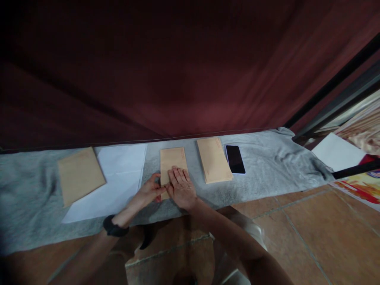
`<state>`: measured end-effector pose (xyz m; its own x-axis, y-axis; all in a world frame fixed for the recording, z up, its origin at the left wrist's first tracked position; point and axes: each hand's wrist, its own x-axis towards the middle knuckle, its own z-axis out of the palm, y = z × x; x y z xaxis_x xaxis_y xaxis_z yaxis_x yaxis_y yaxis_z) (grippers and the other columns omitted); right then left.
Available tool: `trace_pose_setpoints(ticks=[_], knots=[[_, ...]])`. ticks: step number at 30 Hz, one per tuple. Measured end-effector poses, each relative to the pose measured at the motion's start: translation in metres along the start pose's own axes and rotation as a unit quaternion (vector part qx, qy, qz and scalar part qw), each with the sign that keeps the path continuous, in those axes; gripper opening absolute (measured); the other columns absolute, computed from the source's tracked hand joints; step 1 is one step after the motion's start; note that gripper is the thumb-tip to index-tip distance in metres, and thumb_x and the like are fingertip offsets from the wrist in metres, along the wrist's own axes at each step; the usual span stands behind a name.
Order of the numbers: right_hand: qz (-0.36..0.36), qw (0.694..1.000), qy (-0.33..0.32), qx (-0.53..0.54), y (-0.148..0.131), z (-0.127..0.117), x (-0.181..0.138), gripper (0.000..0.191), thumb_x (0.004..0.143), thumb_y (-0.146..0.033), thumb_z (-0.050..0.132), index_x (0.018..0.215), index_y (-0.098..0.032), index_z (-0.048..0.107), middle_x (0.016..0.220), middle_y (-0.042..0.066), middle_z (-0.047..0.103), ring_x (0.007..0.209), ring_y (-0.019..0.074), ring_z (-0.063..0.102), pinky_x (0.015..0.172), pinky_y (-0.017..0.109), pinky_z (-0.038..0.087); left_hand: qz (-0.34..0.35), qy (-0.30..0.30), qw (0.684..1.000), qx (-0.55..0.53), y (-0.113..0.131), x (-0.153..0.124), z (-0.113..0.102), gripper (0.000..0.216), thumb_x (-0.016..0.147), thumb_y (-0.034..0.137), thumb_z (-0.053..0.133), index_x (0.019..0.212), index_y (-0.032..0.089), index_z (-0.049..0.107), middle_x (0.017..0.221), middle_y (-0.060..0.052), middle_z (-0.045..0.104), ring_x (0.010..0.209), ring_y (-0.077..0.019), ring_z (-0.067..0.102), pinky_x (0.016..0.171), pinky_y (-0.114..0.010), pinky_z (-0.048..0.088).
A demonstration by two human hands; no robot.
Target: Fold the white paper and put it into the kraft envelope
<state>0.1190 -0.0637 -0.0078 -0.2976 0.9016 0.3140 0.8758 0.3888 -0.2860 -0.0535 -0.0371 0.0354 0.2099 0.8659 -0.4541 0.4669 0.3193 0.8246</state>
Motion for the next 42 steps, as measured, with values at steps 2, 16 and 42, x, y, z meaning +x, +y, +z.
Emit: trace_pose_setpoints(ticks=[2,16,42], knots=[[-0.003,1.0,-0.001,-0.008,0.0,0.0,0.0,0.059,0.106,-0.039,0.045,0.158,-0.011,0.04,0.166,0.015,0.036,0.154,0.0266,0.033,0.129,0.047,0.024,0.025,0.061,0.988,0.141,0.004,-0.003,-0.005,0.03,0.091,0.025,0.059,0.12,0.021,0.052,0.066,0.005,0.063,0.054,-0.0168,0.063,0.056,-0.027,0.051],[0.017,0.998,-0.057,-0.004,-0.004,0.002,0.004,0.061,0.101,-0.037,0.052,0.152,-0.005,0.048,0.155,0.02,0.051,0.148,0.0312,0.043,0.129,0.05,0.022,0.369,0.107,0.841,0.38,0.014,0.064,0.032,0.052,0.108,0.036,0.031,0.152,0.013,0.047,0.16,-0.013,0.048,0.152,-0.0229,0.038,0.127,-0.044,0.032],[0.1,0.991,0.015,0.083,0.001,-0.004,0.014,0.041,0.094,-0.014,0.049,0.134,-0.016,0.061,0.136,0.012,0.065,0.13,0.0232,0.055,0.119,0.041,0.038,0.317,0.01,0.804,0.504,0.023,0.119,0.005,0.058,0.106,0.03,0.017,0.162,0.023,0.034,0.167,-0.004,0.038,0.157,-0.017,0.026,0.129,-0.043,0.022]])
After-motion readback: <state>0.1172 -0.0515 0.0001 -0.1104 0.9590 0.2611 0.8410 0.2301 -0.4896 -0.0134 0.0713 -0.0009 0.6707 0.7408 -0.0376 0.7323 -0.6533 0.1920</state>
